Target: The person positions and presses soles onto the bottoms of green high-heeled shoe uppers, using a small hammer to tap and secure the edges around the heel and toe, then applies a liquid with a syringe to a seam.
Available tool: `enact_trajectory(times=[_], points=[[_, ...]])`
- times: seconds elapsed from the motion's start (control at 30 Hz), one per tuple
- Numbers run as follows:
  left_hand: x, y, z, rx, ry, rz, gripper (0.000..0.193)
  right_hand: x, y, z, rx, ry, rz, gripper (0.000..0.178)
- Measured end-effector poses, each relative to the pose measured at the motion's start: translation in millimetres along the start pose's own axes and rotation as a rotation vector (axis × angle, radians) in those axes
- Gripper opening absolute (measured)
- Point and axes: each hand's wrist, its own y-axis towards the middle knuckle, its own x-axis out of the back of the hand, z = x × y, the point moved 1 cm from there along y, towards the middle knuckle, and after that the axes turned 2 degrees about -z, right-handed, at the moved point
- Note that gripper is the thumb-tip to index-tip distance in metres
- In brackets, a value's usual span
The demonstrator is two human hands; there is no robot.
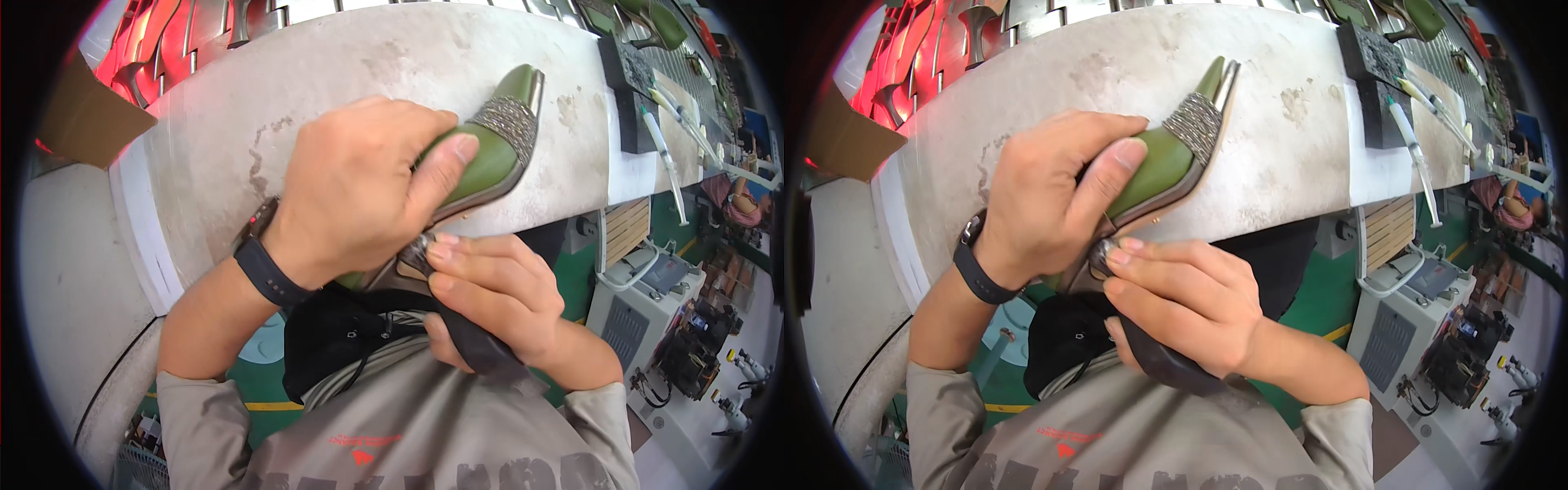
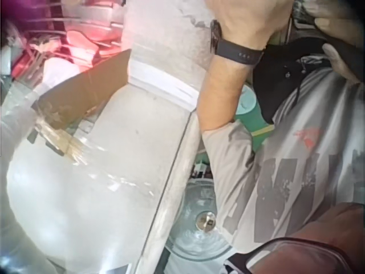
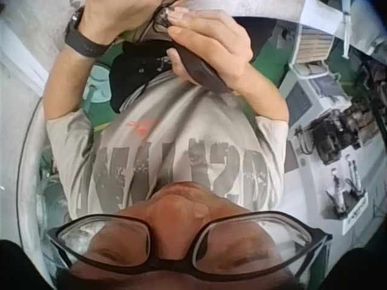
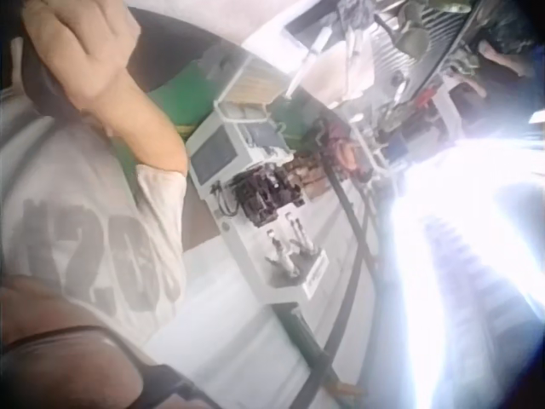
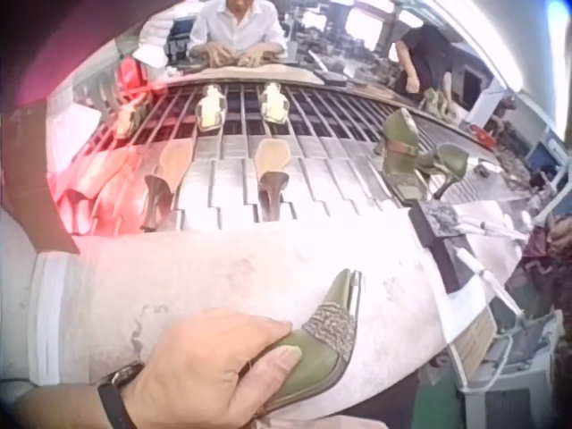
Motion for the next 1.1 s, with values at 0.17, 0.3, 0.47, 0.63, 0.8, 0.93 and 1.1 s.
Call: enact_trajectory(times=[0.17, 0.3, 0.47, 0.63, 0.8, 0.93, 1.1], points=[[7, -4, -5, 0.070, -0.025, 0.034, 0.033, -7, -3, 4, -0.001, 0.012, -0.082, 0.037], [7, -5, 3, 0.075, -0.032, 0.057, 0.034, -11, -26, -1, -0.037, 0.042, -0.173, 0.041], [10, -4, 0, 0.080, -0.056, 0.075, 0.032, -12, -26, -1, -0.024, 0.018, -0.202, 0.043], [5, -2, -2, -0.018, -0.001, 0.027, 0.031, -4, -13, 8, -0.076, 0.019, -0.139, 0.043], [6, -1, -4, 0.047, -0.002, 0.014, 0.036, 6, 10, 7, -0.043, -0.057, -0.042, 0.037], [11, -4, 2, 0.162, -0.083, 0.100, 0.045, 34, 8, 3, -0.616, 0.384, -0.017, 0.023], [11, 0, 1, 0.195, -0.078, 0.182, 0.048, 71, -21, -77, -0.711, 0.381, -0.358, 0.022]])
